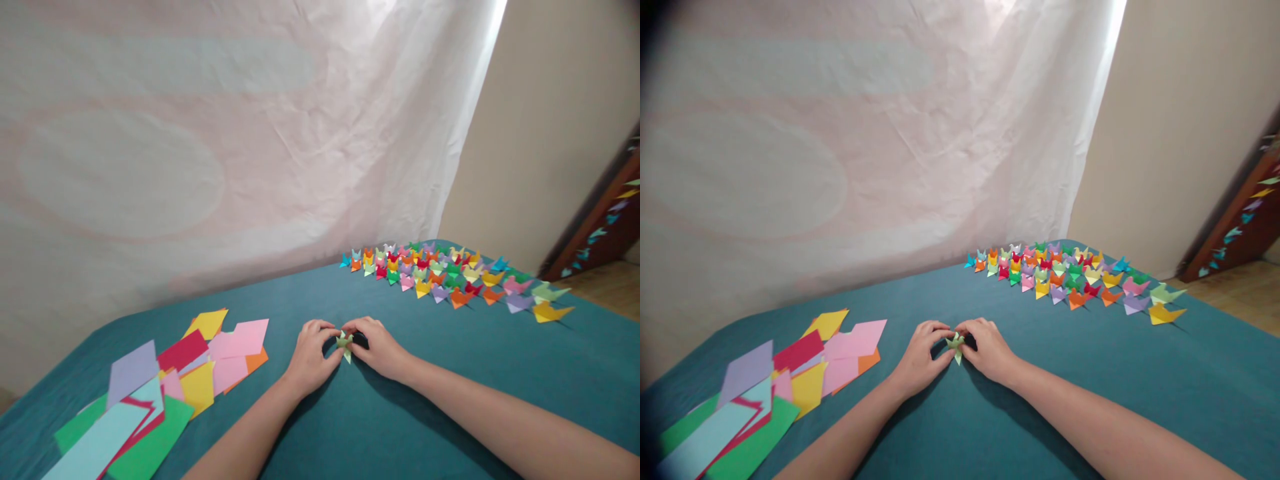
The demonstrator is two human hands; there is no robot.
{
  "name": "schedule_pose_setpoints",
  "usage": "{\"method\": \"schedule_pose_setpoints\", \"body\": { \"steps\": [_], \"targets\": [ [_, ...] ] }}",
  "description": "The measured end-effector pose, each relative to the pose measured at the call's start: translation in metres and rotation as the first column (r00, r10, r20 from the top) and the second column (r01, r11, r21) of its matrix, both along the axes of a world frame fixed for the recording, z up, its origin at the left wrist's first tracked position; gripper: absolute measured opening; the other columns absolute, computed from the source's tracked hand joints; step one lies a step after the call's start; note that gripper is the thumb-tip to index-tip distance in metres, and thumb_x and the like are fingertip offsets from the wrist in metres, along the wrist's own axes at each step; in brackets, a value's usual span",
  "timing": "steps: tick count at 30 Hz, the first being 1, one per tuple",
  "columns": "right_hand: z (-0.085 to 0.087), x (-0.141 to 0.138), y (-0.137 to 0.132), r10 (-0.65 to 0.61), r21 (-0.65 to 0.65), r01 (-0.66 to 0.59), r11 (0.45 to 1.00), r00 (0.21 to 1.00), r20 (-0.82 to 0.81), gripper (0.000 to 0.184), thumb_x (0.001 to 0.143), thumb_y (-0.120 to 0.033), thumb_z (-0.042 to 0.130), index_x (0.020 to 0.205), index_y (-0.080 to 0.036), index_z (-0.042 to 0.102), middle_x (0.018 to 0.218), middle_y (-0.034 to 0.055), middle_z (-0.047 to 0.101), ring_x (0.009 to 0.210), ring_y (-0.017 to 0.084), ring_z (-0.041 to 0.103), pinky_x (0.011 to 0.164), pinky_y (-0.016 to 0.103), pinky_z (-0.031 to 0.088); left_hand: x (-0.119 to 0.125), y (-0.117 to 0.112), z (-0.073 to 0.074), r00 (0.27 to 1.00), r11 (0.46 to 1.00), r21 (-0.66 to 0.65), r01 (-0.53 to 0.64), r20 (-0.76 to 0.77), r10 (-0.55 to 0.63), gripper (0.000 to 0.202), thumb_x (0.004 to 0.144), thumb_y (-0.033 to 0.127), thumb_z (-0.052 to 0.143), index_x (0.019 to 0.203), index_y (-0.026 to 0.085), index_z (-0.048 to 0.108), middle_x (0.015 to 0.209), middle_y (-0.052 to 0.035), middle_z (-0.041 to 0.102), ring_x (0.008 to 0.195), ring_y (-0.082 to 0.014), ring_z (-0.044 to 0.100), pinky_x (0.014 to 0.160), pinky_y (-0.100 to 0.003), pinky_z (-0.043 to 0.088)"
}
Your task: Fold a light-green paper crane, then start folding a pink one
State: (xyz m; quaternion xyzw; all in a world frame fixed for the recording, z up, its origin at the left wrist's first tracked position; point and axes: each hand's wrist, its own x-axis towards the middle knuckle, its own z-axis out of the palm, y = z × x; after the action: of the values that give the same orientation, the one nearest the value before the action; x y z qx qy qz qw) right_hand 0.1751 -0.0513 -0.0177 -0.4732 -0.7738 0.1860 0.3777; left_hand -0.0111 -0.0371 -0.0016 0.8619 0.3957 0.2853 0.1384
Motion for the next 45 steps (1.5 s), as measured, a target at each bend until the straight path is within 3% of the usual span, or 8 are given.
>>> {"method": "schedule_pose_setpoints", "body": {
  "steps": [7, 18, 28, 37, 45],
  "targets": [
    [0.0, -0.004, 0.003, -0.018, 0.004, 0.018, 1.0, 0.998, 0.058, 0.027, 0.075, -0.013, 0.061, 0.099, -0.024, 0.061, 0.093, 0.0013, 0.067, 0.091, 0.02, 0.054, 0.08, 0.034, 0.038, 0.0, 0.002, -0.003, 1.0, 1.0, 0.012, -0.015, -0.008, 0.015, 0.024, 0.077, 0.022, 0.06, 0.1, 0.024, 0.065, 0.106, -0.006, 0.058, 0.105, -0.0229, 0.049, 0.094, -0.038, 0.038],
    [0.006, 0.006, 0.002, 0.103, -0.073, -0.095, 0.993, 0.989, 0.107, 0.041, 0.071, -0.024, 0.067, 0.11, -0.025, 0.056, 0.106, 0.0011, 0.063, 0.098, 0.022, 0.05, 0.086, 0.035, 0.036, 0.001, 0.001, -0.003, 0.997, 0.998, -0.004, -0.062, -0.053, 0.062, 0.022, 0.075, 0.022, 0.062, 0.096, 0.026, 0.068, 0.106, -0.0041, 0.058, 0.105, -0.0228, 0.049, 0.092, -0.038, 0.039],
    [0.01, 0.012, 0.001, 0.137, -0.12, -0.129, 0.984, 0.989, 0.064, 0.055, 0.063, -0.033, 0.075, 0.114, -0.024, 0.056, 0.109, 0.0031, 0.062, 0.1, 0.023, 0.051, 0.087, 0.035, 0.037, 0.001, 0.001, -0.002, 0.996, 0.998, -0.014, -0.063, -0.059, 0.062, 0.021, 0.077, 0.023, 0.061, 0.097, 0.026, 0.068, 0.105, -0.0039, 0.059, 0.103, -0.0221, 0.05, 0.09, -0.037, 0.04],
    [0.002, 0.01, 0.005, 0.068, -0.077, -0.07, 0.995, 0.997, -0.026, 0.028, 0.074, -0.021, 0.065, 0.102, -0.023, 0.062, 0.095, 0.0014, 0.066, 0.09, 0.019, 0.056, 0.082, 0.032, 0.04, 0.0, 0.001, -0.001, 0.999, 0.999, -0.016, -0.031, 0.032, 0.031, 0.012, 0.077, 0.024, 0.063, 0.088, 0.025, 0.068, 0.1, -0.004, 0.059, 0.1, -0.0214, 0.051, 0.091, -0.037, 0.04],
    [-0.001, 0.006, 0.006, 0.049, -0.044, -0.052, 0.998, 0.997, -0.067, 0.02, 0.074, -0.012, 0.062, 0.091, -0.022, 0.066, 0.083, 0.0004, 0.067, 0.08, 0.017, 0.058, 0.076, 0.031, 0.042, 0.001, 0.002, -0.002, 0.999, 1.0, -0.02, -0.02, 0.041, 0.021, 0.009, 0.076, 0.022, 0.064, 0.084, 0.025, 0.068, 0.099, -0.0028, 0.059, 0.1, -0.0203, 0.05, 0.091, -0.036, 0.038]
  ]
}}
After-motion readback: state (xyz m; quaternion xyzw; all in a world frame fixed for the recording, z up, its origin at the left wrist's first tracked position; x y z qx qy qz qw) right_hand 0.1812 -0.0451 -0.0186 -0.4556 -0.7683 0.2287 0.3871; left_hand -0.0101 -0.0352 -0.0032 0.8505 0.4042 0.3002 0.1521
